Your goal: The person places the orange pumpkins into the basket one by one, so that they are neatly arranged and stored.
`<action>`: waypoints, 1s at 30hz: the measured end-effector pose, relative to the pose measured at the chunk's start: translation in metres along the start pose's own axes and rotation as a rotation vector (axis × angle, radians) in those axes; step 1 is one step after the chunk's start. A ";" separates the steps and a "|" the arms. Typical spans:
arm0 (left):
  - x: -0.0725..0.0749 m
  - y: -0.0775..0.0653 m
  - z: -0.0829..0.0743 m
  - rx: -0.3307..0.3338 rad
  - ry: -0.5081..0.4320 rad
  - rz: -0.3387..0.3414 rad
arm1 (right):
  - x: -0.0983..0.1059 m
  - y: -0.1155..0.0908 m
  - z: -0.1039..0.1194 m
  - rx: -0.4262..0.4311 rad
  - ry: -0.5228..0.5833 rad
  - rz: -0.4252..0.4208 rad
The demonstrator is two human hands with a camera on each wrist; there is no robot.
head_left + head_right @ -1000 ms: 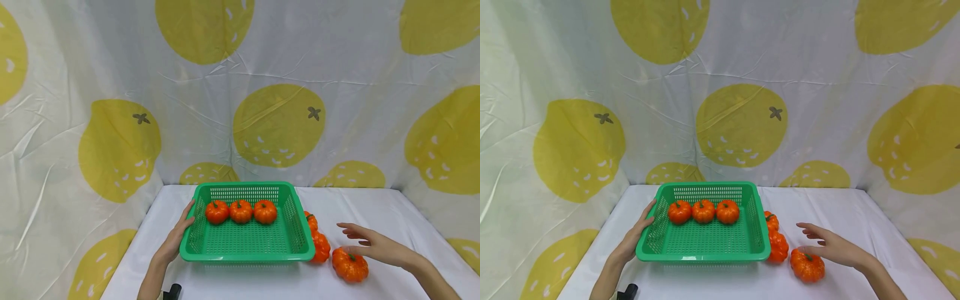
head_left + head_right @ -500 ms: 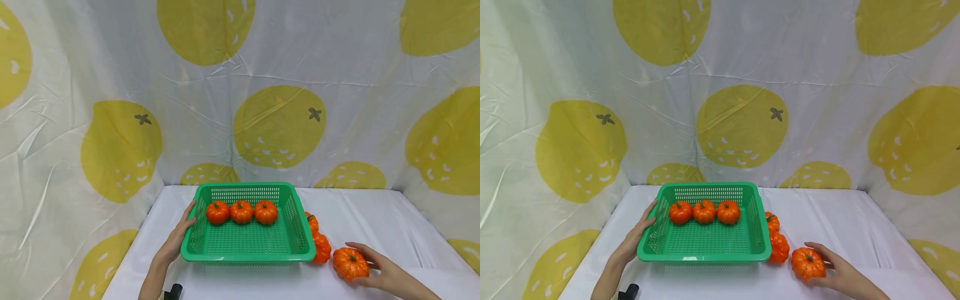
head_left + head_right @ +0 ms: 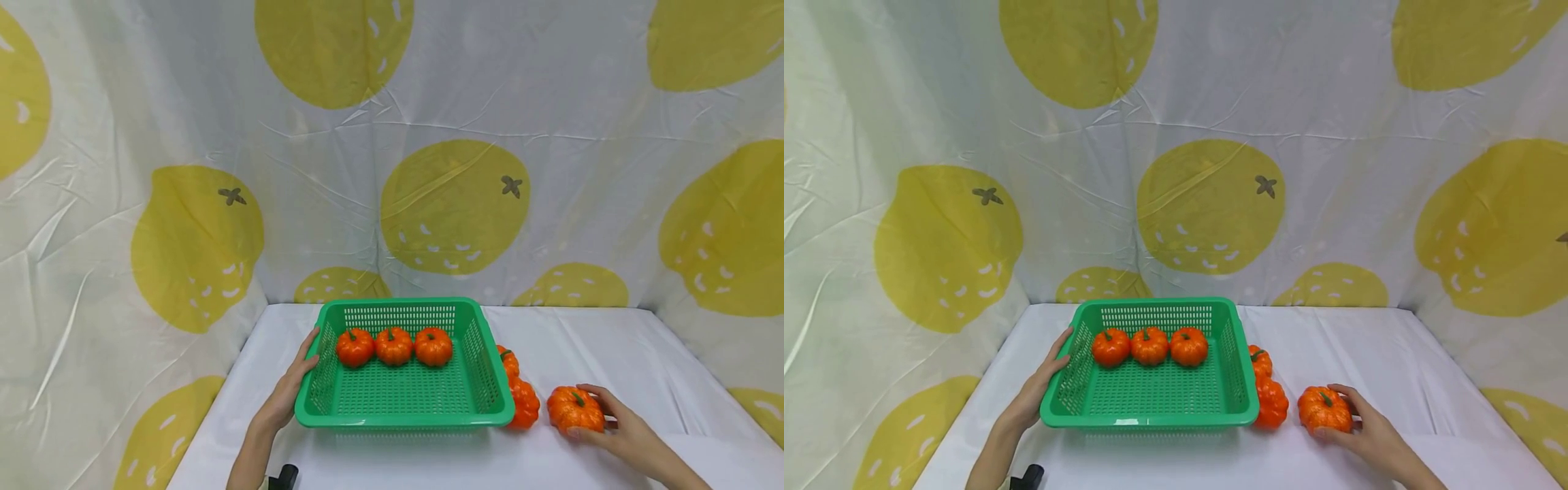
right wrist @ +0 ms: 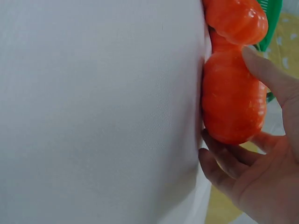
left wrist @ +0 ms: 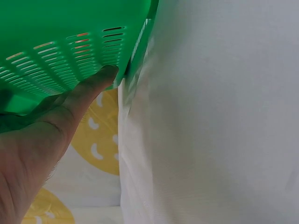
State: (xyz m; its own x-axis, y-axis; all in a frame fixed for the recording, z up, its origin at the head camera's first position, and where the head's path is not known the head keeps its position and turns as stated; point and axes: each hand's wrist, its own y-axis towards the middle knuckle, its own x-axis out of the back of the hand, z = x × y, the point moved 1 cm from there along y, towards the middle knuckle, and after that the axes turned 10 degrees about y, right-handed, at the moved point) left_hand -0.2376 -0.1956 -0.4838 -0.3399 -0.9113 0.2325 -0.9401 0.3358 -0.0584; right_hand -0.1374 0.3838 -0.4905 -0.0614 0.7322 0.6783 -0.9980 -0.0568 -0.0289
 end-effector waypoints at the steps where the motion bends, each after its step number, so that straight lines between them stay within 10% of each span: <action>1: 0.000 0.000 0.000 0.000 -0.002 -0.001 | 0.000 0.000 -0.001 0.018 0.000 -0.010; 6: 0.000 0.000 0.001 0.000 -0.009 -0.007 | 0.005 0.000 -0.009 0.106 0.033 -0.023; 21: 0.000 0.002 -0.002 0.021 0.000 -0.016 | 0.026 0.009 -0.019 -0.018 -0.002 -0.062; 30: -0.003 0.001 -0.001 0.015 0.033 -0.050 | 0.019 0.026 0.023 0.013 0.074 -0.108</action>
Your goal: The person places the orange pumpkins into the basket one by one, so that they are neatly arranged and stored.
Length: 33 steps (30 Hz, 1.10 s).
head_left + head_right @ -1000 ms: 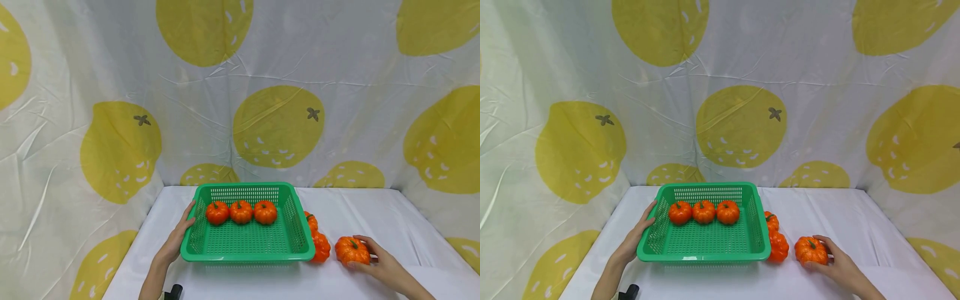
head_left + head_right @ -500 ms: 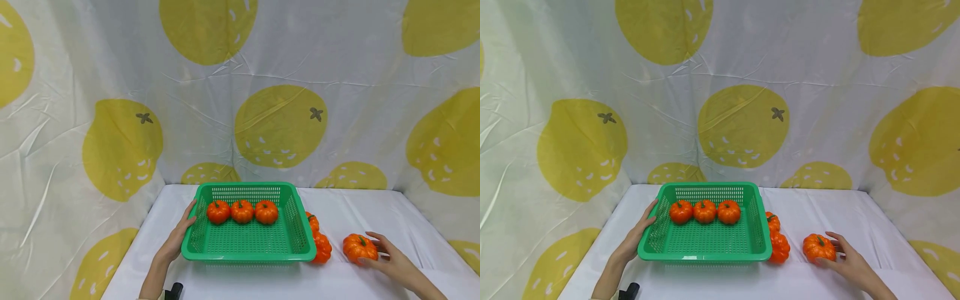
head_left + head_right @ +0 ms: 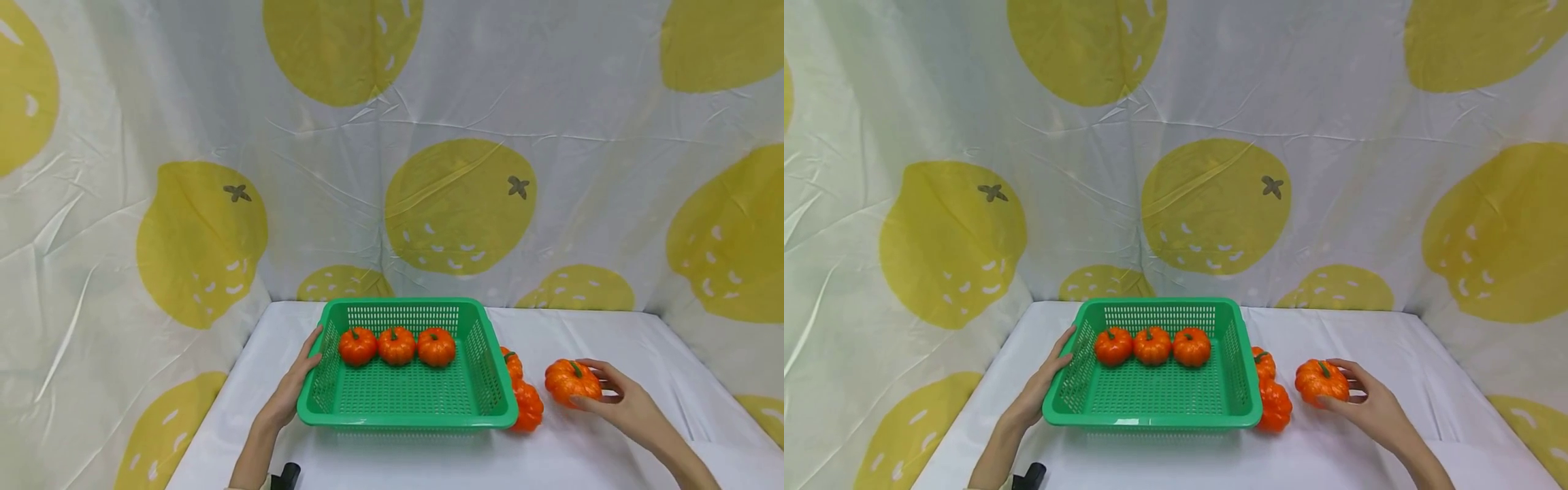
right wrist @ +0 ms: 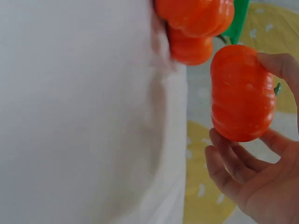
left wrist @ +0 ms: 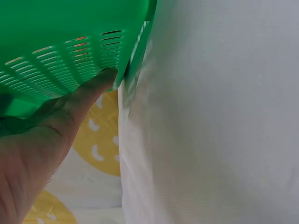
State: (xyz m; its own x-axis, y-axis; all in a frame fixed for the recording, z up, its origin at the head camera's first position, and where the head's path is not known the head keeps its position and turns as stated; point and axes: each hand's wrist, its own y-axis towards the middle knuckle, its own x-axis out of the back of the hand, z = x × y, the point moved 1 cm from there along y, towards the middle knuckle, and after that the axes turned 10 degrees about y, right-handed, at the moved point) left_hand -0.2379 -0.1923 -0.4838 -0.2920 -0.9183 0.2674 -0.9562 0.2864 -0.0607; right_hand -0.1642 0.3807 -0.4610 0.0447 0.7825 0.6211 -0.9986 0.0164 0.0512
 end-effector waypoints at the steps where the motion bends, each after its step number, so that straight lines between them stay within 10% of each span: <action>1: -0.001 0.000 0.000 -0.002 0.004 -0.002 | -0.002 0.003 0.009 0.013 0.013 -0.002; 15: -0.005 0.001 0.002 -0.026 0.042 -0.046 | -0.054 0.029 0.123 0.184 0.184 0.049; 33: -0.005 -0.002 -0.003 -0.020 0.027 -0.041 | -0.140 0.051 0.172 0.215 0.359 0.204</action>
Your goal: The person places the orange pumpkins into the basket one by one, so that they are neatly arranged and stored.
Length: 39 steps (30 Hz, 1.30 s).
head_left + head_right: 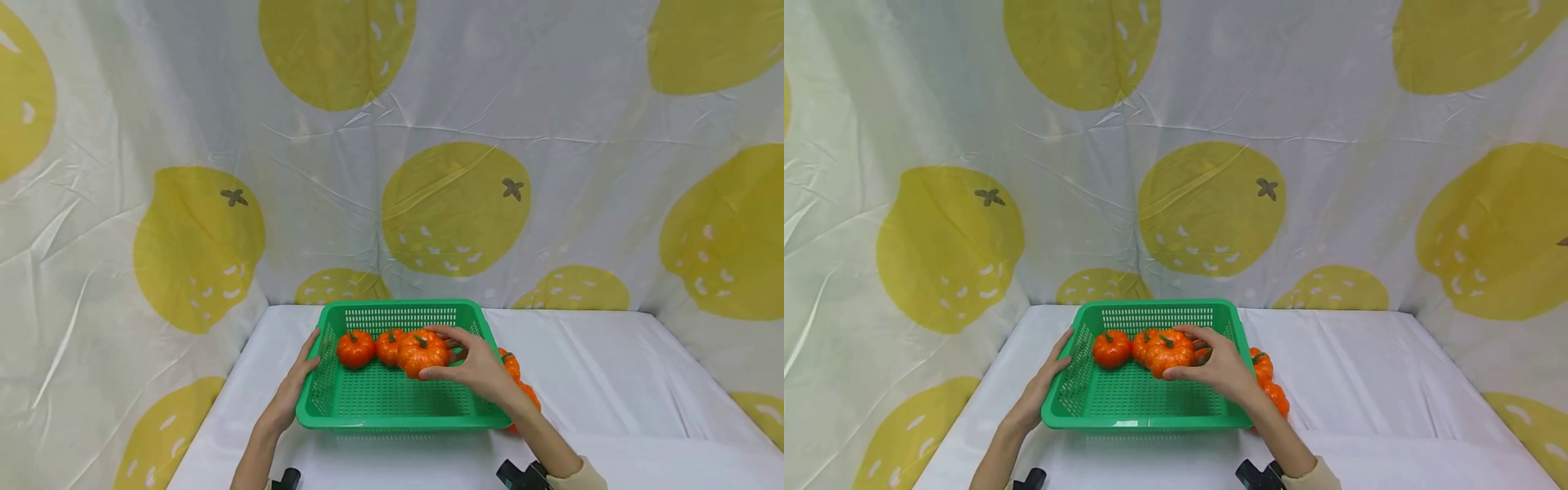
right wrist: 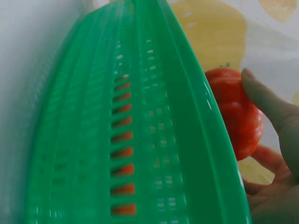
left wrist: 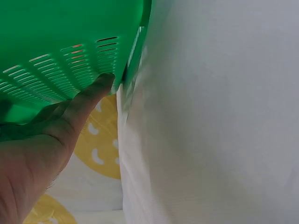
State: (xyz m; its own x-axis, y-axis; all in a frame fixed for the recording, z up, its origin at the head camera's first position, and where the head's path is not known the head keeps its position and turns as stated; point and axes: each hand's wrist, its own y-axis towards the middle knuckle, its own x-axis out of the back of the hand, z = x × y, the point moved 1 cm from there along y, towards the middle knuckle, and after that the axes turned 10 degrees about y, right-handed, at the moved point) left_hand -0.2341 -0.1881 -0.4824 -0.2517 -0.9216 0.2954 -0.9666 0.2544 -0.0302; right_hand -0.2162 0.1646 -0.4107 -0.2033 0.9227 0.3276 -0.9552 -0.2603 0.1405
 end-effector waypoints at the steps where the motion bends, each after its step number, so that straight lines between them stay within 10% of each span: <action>1: 0.000 0.000 0.000 0.001 -0.005 0.003 | -0.005 0.002 0.000 0.006 0.008 0.011; 22: -0.004 0.005 0.002 0.001 -0.003 -0.007 | -0.088 0.026 0.000 -0.021 -0.041 0.177; 39: 0.000 0.004 0.005 0.010 -0.011 -0.007 | -0.111 0.025 0.005 -0.152 -0.214 0.268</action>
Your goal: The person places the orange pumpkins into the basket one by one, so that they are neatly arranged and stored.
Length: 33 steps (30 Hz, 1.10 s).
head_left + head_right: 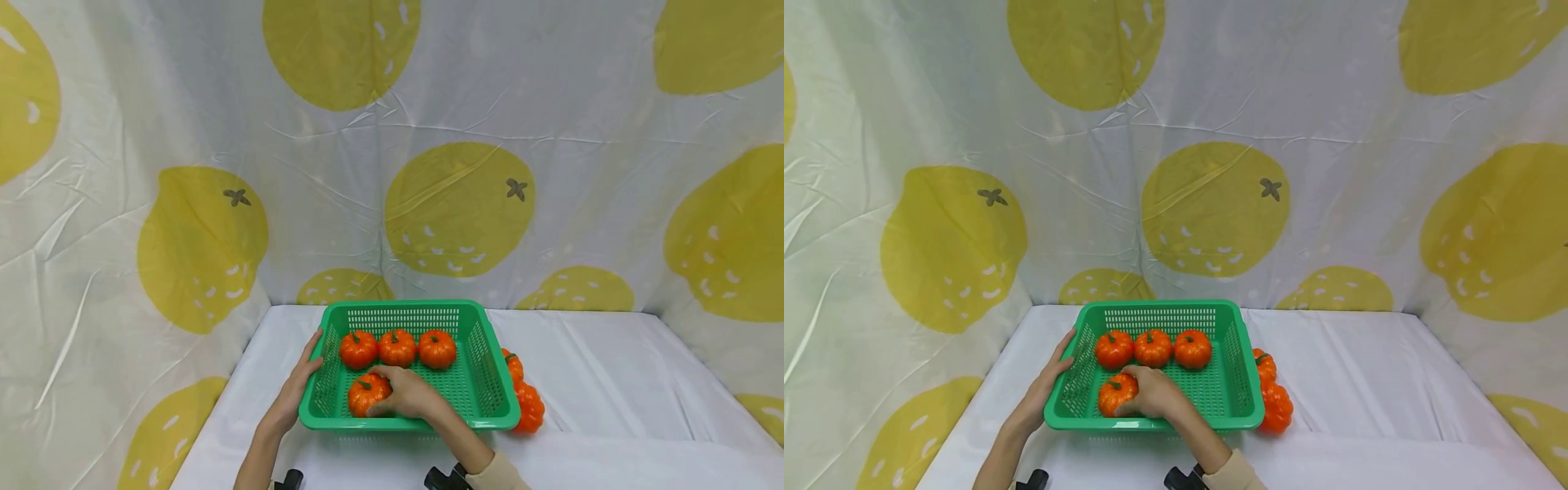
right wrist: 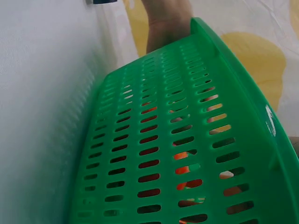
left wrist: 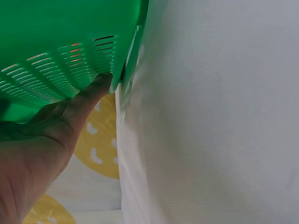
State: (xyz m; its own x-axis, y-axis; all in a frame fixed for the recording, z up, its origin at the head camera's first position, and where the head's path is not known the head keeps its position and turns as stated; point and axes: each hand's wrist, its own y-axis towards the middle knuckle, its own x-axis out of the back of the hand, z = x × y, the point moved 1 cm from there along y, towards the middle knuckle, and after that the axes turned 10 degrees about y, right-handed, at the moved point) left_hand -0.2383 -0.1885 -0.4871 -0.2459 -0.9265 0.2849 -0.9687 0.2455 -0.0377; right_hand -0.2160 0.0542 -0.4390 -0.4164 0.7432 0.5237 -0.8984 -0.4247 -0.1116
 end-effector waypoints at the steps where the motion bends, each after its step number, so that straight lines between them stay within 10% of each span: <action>1: 0.000 0.000 0.000 0.001 -0.001 0.002 | -0.001 0.000 0.000 0.004 -0.022 0.000; 33: -0.001 -0.002 -0.001 -0.014 0.020 -0.009 | -0.003 0.004 0.000 0.011 -0.180 -0.079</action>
State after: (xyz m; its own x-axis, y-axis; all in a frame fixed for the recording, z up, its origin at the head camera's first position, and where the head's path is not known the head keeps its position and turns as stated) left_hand -0.2359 -0.1880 -0.4859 -0.2365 -0.9227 0.3045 -0.9702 0.2414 -0.0220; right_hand -0.2187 0.0502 -0.4407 -0.3120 0.6708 0.6729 -0.9254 -0.3749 -0.0554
